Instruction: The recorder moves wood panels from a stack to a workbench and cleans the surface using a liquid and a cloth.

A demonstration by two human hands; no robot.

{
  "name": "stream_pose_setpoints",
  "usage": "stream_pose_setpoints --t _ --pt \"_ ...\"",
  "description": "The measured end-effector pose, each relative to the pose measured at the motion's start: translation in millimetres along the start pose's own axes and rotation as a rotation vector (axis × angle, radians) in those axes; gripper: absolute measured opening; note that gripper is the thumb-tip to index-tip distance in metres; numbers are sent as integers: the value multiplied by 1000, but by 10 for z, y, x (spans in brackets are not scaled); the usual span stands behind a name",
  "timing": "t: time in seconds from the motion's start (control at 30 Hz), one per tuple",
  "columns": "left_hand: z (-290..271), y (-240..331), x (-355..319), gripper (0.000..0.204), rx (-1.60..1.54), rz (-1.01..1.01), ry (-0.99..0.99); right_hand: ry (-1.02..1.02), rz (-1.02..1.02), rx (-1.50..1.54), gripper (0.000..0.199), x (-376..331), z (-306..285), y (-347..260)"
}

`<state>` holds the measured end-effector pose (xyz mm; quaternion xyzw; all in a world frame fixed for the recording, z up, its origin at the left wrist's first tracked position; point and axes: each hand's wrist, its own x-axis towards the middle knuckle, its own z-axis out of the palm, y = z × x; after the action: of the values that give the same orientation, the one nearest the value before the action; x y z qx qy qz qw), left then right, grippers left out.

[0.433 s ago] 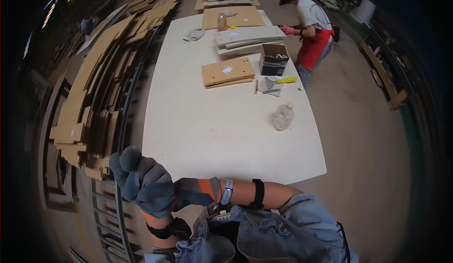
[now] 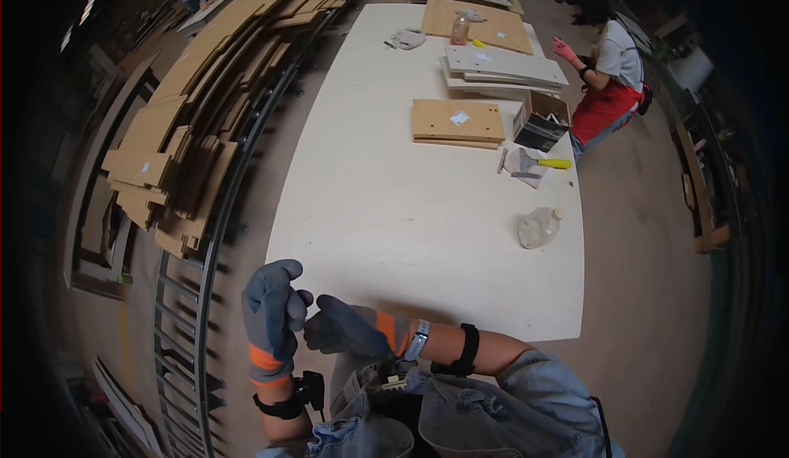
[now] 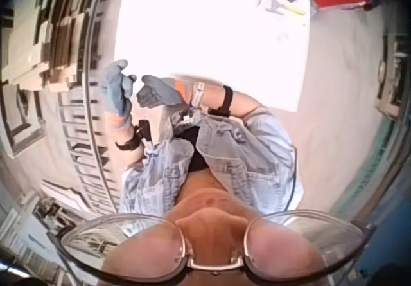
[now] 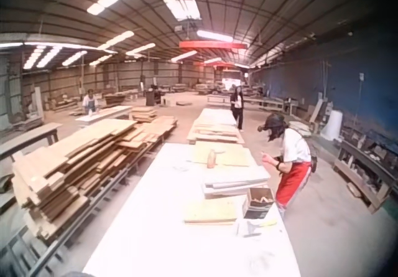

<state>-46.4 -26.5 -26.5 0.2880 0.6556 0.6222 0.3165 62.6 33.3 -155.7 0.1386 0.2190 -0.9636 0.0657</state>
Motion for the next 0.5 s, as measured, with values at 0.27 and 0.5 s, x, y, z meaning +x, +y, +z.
stream_pose_setpoints --t 0.27,0.5 --pt "-2209 -945 -241 39 -33 -48 403 272 20 49 53 942 -320 56" --pt "-4207 -1406 -480 42 -176 -159 389 828 -13 95 47 1556 -1248 916"
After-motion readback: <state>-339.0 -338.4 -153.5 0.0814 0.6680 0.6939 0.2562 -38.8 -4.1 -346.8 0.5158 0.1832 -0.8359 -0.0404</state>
